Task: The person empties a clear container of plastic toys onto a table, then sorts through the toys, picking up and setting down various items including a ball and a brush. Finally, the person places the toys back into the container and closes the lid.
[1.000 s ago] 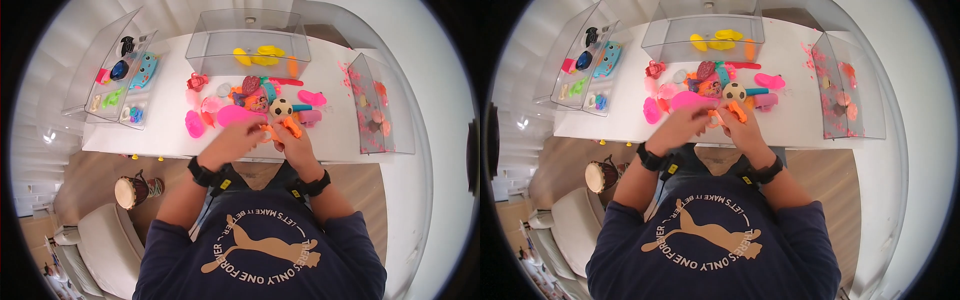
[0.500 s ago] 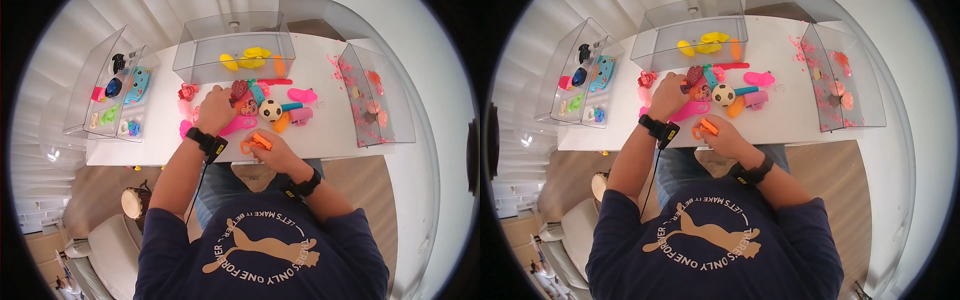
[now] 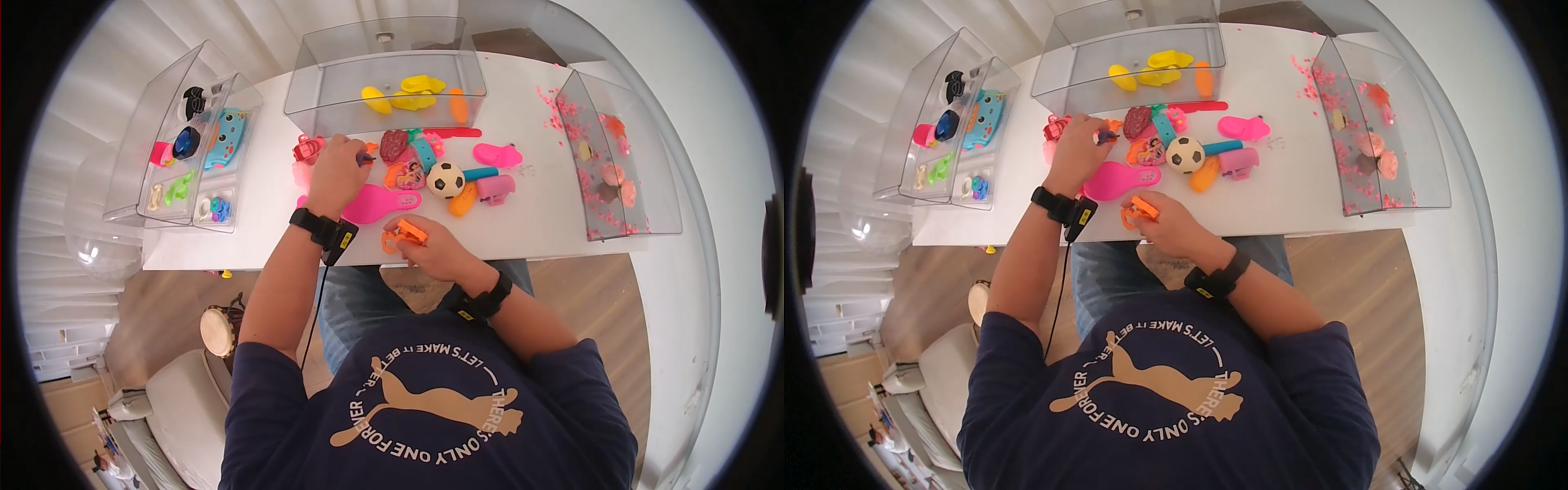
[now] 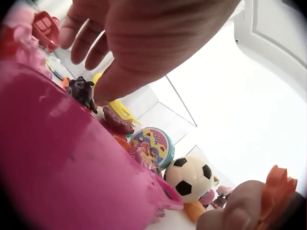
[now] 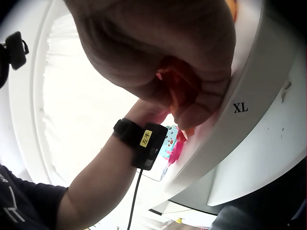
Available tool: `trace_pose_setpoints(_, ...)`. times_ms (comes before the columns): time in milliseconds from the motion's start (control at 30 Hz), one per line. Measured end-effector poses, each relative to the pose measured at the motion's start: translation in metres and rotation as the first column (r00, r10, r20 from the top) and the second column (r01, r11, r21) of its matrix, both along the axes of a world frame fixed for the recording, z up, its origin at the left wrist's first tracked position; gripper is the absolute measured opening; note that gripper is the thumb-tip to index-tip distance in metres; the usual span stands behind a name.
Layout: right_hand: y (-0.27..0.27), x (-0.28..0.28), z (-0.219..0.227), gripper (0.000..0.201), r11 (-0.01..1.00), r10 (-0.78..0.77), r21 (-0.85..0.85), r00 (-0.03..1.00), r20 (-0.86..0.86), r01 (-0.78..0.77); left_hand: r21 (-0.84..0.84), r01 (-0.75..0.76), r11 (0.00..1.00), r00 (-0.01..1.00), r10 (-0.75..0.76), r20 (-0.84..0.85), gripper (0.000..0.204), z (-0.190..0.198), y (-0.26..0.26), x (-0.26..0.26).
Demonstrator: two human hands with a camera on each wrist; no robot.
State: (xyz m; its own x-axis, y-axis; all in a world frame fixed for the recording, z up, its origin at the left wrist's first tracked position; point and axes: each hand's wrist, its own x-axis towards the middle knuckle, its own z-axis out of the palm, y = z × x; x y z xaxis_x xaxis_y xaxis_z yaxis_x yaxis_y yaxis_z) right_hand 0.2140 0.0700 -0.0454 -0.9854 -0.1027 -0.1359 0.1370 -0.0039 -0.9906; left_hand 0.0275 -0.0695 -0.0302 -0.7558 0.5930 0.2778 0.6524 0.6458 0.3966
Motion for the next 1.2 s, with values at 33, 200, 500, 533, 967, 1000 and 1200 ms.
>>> trace_pose_setpoints(33,0.0,-0.001,0.002,0.026,1.0,0.001,-0.013,1.0,0.031,-0.001,-0.04,0.013,0.999,1.0,-0.012,0.011,0.026,-0.001,0.0,-0.002)
trace_pose_setpoints(200,0.006,-0.003,0.001,0.026,0.996,0.013,-0.093,0.989,0.149,0.001,-0.169,-0.085,0.982,0.987,0.106,0.12,0.035,0.011,0.011,-0.009)
trace_pose_setpoints(500,0.006,0.0,0.001,0.023,0.986,0.011,-0.168,0.998,0.068,0.001,-0.317,-0.062,0.946,0.996,0.078,0.038,0.033,0.003,0.018,-0.009)
trace_pose_setpoints(533,0.006,0.0,0.001,0.023,0.985,0.013,-0.171,0.998,0.065,-0.002,-0.287,-0.062,0.956,0.995,0.083,0.062,0.031,0.002,0.017,-0.01)
trace_pose_setpoints(967,0.009,0.001,-0.002,0.024,0.984,0.016,-0.18,0.998,0.068,-0.003,-0.173,-0.115,0.978,0.987,0.133,0.095,0.023,0.014,-0.031,-0.036)
trace_pose_setpoints(1000,0.009,0.0,-0.003,0.024,0.985,0.02,-0.172,0.997,0.077,-0.006,-0.201,-0.112,0.973,0.987,0.132,0.091,0.024,0.013,-0.034,-0.037)
trace_pose_setpoints(1200,0.009,0.001,-0.008,0.026,0.978,0.003,-0.209,0.998,0.065,0.011,-0.21,-0.053,0.976,0.998,0.06,0.028,0.024,-0.002,-0.03,-0.035)
